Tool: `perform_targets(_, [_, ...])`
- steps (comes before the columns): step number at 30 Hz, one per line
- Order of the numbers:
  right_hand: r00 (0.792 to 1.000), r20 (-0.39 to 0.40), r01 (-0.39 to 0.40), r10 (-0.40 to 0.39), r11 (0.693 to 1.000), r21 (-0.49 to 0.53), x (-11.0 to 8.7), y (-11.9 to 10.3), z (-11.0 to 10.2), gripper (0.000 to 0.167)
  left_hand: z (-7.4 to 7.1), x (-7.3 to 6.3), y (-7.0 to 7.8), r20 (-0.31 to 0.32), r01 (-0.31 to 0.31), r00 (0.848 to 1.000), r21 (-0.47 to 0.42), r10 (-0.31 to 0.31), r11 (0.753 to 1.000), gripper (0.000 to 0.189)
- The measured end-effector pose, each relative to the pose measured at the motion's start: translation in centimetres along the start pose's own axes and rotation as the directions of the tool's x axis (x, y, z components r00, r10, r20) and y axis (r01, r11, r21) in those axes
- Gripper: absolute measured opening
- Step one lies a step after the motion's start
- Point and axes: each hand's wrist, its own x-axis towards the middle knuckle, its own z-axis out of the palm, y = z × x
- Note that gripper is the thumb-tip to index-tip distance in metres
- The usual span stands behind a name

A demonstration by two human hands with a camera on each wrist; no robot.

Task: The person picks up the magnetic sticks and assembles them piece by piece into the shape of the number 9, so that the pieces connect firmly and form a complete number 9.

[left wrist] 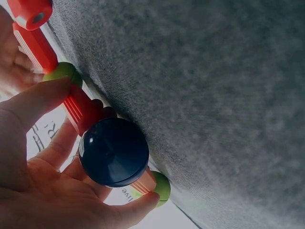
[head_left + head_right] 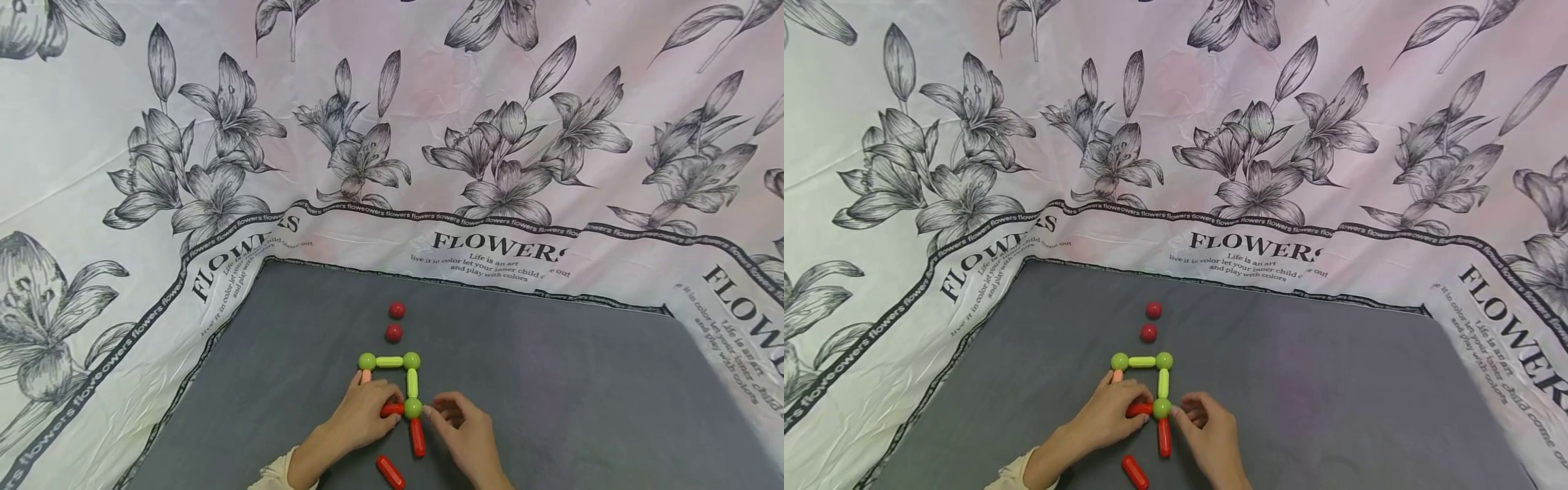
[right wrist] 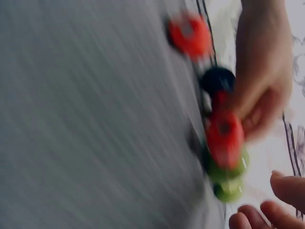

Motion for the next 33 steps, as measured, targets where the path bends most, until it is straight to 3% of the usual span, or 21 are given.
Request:
perform_targets(6, [0.989,-0.06,0.132,-0.135,0.99,-0.059,4.7,-0.2,-1.4,0.013,-0.2,-0.1,-0.2,-0.001,0.008,1.0,0.012,-0.008,1.0,0.016])
perform_targets(11, [0.981,-0.012,0.192,-0.193,0.98,-0.045,8.8,-1.7,-1.7,0.022,-0.4,-0.4,-0.4,0.009,0.02,1.0,0.008,-0.02,1.0,0.016])
perform_targets(17, [0.97,0.056,0.238,-0.235,0.97,-0.041,13.0,-3.0,-0.3,0.036,-0.4,-0.9,-0.5,0.008,0.025,1.0,0.002,-0.025,1.0,0.016])
perform_targets(21, [0.962,0.081,0.265,-0.26,0.962,-0.064,15.0,-2.9,1.1,0.039,-0.2,-1.2,-0.7,0.013,0.034,0.999,-0.001,-0.034,0.999,0.017])
perform_targets(26, [0.967,0.075,0.249,-0.244,0.966,-0.069,17.0,-2.4,2.7,0.041,-0.2,-1.3,-0.9,0.023,0.05,0.998,-0.011,-0.05,0.999,0.018])
perform_targets(33, [0.974,0.045,0.222,-0.222,0.975,-0.011,18.5,-2.4,4.2,0.043,-0.7,-1.1,-0.9,0.047,0.066,0.997,-0.042,-0.064,0.997,0.018])
